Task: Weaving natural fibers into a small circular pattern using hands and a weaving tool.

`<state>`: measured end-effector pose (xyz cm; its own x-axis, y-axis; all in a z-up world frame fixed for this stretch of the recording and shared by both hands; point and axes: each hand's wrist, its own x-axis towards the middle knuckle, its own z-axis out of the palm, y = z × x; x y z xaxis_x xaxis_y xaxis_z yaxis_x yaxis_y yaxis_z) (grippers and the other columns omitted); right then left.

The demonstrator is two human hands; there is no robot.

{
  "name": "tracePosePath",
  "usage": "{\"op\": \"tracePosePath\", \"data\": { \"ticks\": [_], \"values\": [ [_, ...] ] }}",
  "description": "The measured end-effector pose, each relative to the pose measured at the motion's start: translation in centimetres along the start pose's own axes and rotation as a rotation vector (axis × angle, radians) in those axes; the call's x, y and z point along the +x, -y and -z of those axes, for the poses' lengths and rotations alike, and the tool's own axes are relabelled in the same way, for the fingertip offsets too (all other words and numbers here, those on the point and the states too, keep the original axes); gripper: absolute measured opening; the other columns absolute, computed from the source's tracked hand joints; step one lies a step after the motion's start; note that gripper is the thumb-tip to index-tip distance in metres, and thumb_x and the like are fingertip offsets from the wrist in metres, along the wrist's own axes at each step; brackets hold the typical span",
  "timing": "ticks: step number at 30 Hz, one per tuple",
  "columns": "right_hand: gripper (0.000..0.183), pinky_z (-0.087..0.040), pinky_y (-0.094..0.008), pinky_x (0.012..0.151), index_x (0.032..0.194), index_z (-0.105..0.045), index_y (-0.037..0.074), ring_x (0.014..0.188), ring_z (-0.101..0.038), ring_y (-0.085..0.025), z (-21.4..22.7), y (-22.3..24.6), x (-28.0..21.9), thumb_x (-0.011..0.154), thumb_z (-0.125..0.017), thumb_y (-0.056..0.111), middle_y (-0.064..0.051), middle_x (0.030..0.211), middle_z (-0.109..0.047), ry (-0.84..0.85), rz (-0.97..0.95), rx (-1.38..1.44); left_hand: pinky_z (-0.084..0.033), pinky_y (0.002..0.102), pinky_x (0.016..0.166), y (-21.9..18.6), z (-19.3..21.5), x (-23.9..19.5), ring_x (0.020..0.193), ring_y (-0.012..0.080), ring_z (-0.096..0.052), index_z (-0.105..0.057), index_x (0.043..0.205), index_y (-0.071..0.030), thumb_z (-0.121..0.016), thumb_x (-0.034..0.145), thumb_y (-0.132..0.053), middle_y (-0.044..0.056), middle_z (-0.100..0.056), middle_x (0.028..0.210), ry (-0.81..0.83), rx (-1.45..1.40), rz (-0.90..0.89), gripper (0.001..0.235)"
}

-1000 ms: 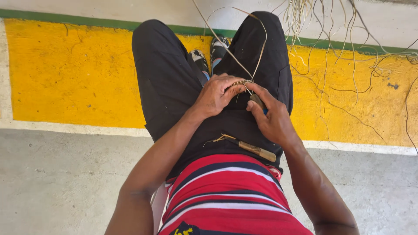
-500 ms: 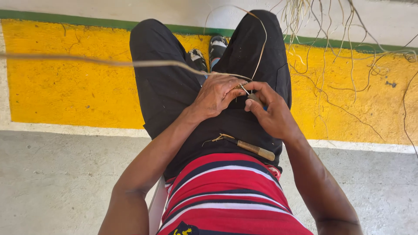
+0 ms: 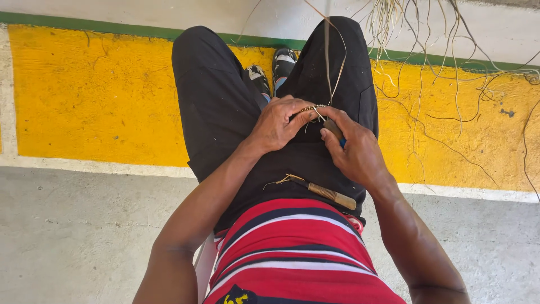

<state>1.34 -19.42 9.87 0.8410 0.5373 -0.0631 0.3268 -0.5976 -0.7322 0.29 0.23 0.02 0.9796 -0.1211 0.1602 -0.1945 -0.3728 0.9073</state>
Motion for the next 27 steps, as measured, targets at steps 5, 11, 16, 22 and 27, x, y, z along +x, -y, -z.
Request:
{"op": "tracePosePath", "data": {
  "ticks": [5, 11, 16, 22, 27],
  "values": [
    [0.039, -0.052, -0.046, 0.083, 0.135, -0.058, 0.011, 0.103, -0.069, -0.040, 0.4, 0.3, 0.2, 0.097, -0.065, 0.013, -0.017, 0.109, -0.072, 0.071, -0.097, -0.104, -0.047, 0.039, 0.080, 0.3, 0.2, -0.2, 0.080, 0.0202, -0.064, -0.076, 0.111, -0.011, -0.064, 0.103, -0.034, 0.003, -0.077, 0.100, -0.013, 0.032, -0.169, 0.027],
    [0.040, -0.053, -0.047, 0.090, 0.139, -0.056, 0.007, 0.117, -0.064, -0.044, 0.0, -0.3, 0.1, 0.100, -0.063, 0.011, -0.021, 0.129, -0.067, -0.001, 0.086, 0.019, -0.047, 0.037, 0.072, 0.4, -0.4, 0.1, 0.075, 0.0238, -0.062, -0.078, 0.114, -0.013, -0.066, 0.100, -0.033, 0.009, -0.069, 0.081, 0.020, -0.028, 0.093, 0.028],
    [0.039, -0.054, -0.047, 0.086, 0.136, -0.059, 0.010, 0.107, -0.068, -0.041, 0.3, 0.4, 0.0, 0.097, -0.065, 0.012, -0.018, 0.122, -0.070, 0.030, 0.022, -0.119, -0.047, 0.038, 0.079, 0.4, -0.3, 0.0, 0.082, 0.0243, -0.064, -0.078, 0.113, -0.015, -0.064, 0.103, -0.032, 0.006, -0.071, 0.083, 0.019, 0.041, -0.020, 0.024],
    [0.037, -0.053, -0.048, 0.082, 0.132, -0.060, 0.012, 0.101, -0.070, -0.040, 0.4, 1.0, 0.7, 0.096, -0.066, 0.015, -0.017, 0.105, -0.072, 0.102, -0.106, -0.121, -0.046, 0.039, 0.082, 1.2, -0.7, -0.4, 0.085, 0.0221, -0.066, -0.074, 0.113, -0.014, -0.064, 0.102, -0.032, 0.004, -0.073, 0.088, -0.044, 0.095, -0.166, 0.024],
    [0.036, -0.056, -0.045, 0.083, 0.136, -0.059, 0.012, 0.102, -0.072, -0.038, 1.0, -0.1, 0.8, 0.101, -0.062, 0.017, -0.019, 0.113, -0.072, 0.112, -0.036, -0.006, -0.050, 0.034, 0.073, 0.7, -0.4, 0.4, 0.078, 0.0159, -0.068, -0.077, 0.112, -0.011, -0.066, 0.101, -0.033, 0.005, -0.073, 0.086, -0.002, -0.032, 0.067, 0.027]
  ]
}}
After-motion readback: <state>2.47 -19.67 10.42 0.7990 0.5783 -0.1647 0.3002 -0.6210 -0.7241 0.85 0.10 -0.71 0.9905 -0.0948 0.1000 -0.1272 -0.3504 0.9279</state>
